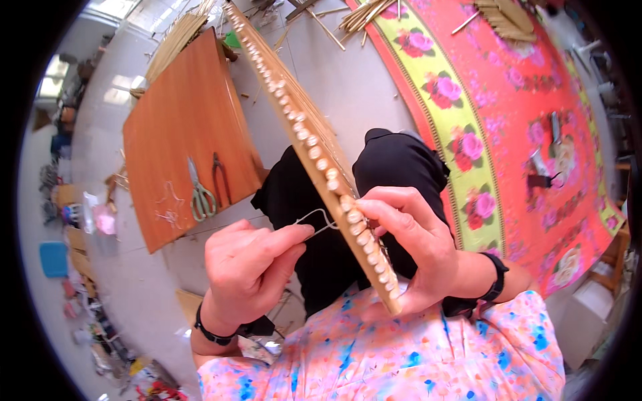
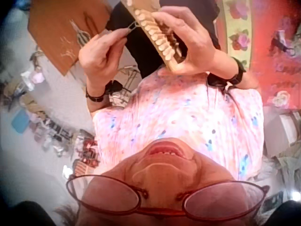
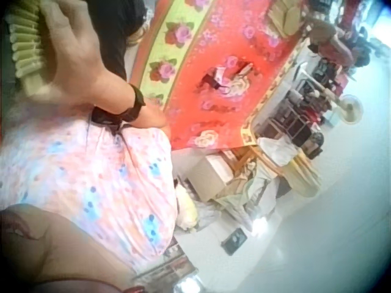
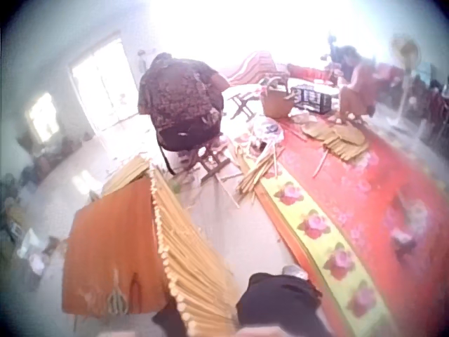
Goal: The person assembles bamboo fans by weaving white thread through individual bamboo slats, using scissors to trim excess thread, and handling a roll of thread while working on a floral mat.
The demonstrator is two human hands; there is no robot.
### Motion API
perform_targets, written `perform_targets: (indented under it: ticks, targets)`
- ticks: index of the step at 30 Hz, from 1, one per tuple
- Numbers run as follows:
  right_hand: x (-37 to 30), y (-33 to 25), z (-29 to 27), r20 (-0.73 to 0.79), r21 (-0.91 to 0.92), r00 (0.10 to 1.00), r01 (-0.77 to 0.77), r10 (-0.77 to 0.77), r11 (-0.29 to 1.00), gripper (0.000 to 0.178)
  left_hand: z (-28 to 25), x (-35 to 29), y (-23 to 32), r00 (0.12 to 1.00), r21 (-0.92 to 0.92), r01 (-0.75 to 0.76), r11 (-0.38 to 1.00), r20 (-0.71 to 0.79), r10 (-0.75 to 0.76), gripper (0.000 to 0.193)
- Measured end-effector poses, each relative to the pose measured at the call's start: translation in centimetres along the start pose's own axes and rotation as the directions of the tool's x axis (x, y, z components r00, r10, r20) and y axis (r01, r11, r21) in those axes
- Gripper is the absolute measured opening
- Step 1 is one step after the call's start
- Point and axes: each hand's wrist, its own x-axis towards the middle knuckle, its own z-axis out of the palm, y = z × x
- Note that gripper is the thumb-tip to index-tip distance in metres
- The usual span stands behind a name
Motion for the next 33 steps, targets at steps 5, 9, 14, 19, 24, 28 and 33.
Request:
perform_targets:
  ticks: [5, 9, 14, 19, 24, 28, 33]
  targets:
    - [-0.4, 1.8, 0.1, 0.025, 0.148, 0.997, 0.067, -0.072, 0.987, 0.091, 0.1, -0.5, 0.8, 0.998, 0.036, 0.063, 0.997, 0.009, -0.063, 0.022]
    - [-0.4, 2.4, -0.1, 0.003, 0.208, 0.996, 0.082, -0.084, 0.975, 0.09, 0.6, -0.3, 1.1, 0.995, 0.027, 0.095, 0.995, -0.024, -0.095, 0.02]
    - [-0.4, 2.5, 0.0, -0.06, 0.23, 0.995, 0.09, -0.079, 0.969, 0.086, 1.0, -0.6, 1.6, 0.989, 0.047, 0.135, 0.99, -0.071, -0.132, 0.017]
    - [-0.3, 2.6, 0.4, -0.108, 0.244, 0.99, 0.112, -0.087, 0.963, 0.085, 0.9, -0.8, 1.6, 0.989, 0.077, 0.141, 0.987, -0.065, -0.136, 0.016]
    - [0.2, 2.4, 0.3, -0.107, 0.26, 0.988, 0.139, -0.114, 0.955, 0.084, 0.7, -0.8, 1.4, 0.991, 0.062, 0.12, 0.991, -0.073, -0.115, 0.016]
    - [0.3, 2.4, 0.4, -0.107, 0.235, 0.981, 0.185, -0.164, 0.954, 0.084, 1.0, -0.7, 2.0, 0.985, 0.056, 0.15, 0.987, -0.095, -0.145, 0.015]
    - [0.4, 2.3, 0.4, -0.096, 0.22, 0.982, 0.183, -0.165, 0.958, 0.084, 0.9, -1.0, 2.2, 0.978, 0.029, 0.184, 0.982, -0.107, -0.18, 0.014]
